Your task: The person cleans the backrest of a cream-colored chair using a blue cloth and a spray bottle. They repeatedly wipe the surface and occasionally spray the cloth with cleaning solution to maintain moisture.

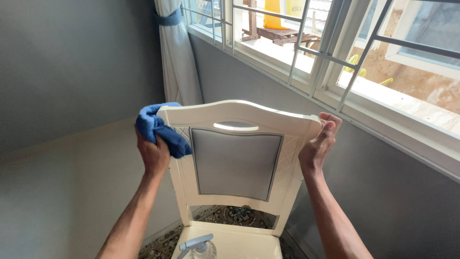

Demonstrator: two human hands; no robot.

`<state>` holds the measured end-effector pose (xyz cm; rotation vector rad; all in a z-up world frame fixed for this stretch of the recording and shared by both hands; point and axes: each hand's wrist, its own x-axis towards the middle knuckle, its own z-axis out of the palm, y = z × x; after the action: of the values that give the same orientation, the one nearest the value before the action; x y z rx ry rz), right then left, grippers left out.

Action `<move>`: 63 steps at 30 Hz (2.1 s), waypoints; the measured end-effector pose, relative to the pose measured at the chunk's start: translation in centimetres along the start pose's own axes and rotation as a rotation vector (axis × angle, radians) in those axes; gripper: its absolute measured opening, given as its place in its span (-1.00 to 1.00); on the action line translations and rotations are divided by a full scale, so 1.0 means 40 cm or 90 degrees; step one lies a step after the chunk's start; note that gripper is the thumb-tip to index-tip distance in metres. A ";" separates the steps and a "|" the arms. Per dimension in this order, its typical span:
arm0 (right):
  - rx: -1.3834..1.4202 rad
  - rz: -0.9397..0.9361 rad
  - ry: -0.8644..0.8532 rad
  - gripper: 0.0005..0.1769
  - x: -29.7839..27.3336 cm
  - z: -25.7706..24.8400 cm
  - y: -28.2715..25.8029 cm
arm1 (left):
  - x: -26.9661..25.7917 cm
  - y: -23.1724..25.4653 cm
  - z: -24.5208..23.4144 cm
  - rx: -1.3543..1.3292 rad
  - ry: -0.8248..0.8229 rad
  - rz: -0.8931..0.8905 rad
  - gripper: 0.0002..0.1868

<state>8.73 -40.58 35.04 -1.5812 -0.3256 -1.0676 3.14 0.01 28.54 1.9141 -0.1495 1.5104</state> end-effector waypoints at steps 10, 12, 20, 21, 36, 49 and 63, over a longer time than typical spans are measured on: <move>-0.002 -0.015 0.030 -0.26 -0.002 0.011 0.022 | -0.344 -0.086 0.067 -0.244 0.032 -0.435 -0.62; -0.008 -0.031 0.028 -0.29 -0.002 0.009 0.038 | -0.406 -0.112 0.060 -0.273 0.000 -0.401 -0.69; -0.013 -0.064 0.040 -0.35 -0.004 0.011 0.085 | -0.723 -0.211 -0.028 -0.133 -0.204 -0.441 -0.81; -0.017 -0.068 0.041 -0.35 -0.005 0.010 0.089 | -0.743 -0.215 -0.024 -0.204 -0.211 -0.547 -0.81; -0.010 -0.018 0.041 -0.41 -0.002 0.012 0.043 | 0.080 0.134 0.031 -0.111 -0.050 -0.175 -0.38; 0.345 0.146 -0.088 -0.27 0.014 -0.015 0.073 | 0.111 0.646 0.455 0.138 -0.456 0.238 -0.29; -0.033 -0.090 -0.231 -0.45 0.064 -0.113 -0.094 | 0.219 0.476 0.409 -0.115 -0.412 0.214 -0.56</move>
<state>5.44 -44.24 39.15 -1.8205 -0.6674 -0.8965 10.08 -21.04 43.24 2.2327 -0.8990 0.9674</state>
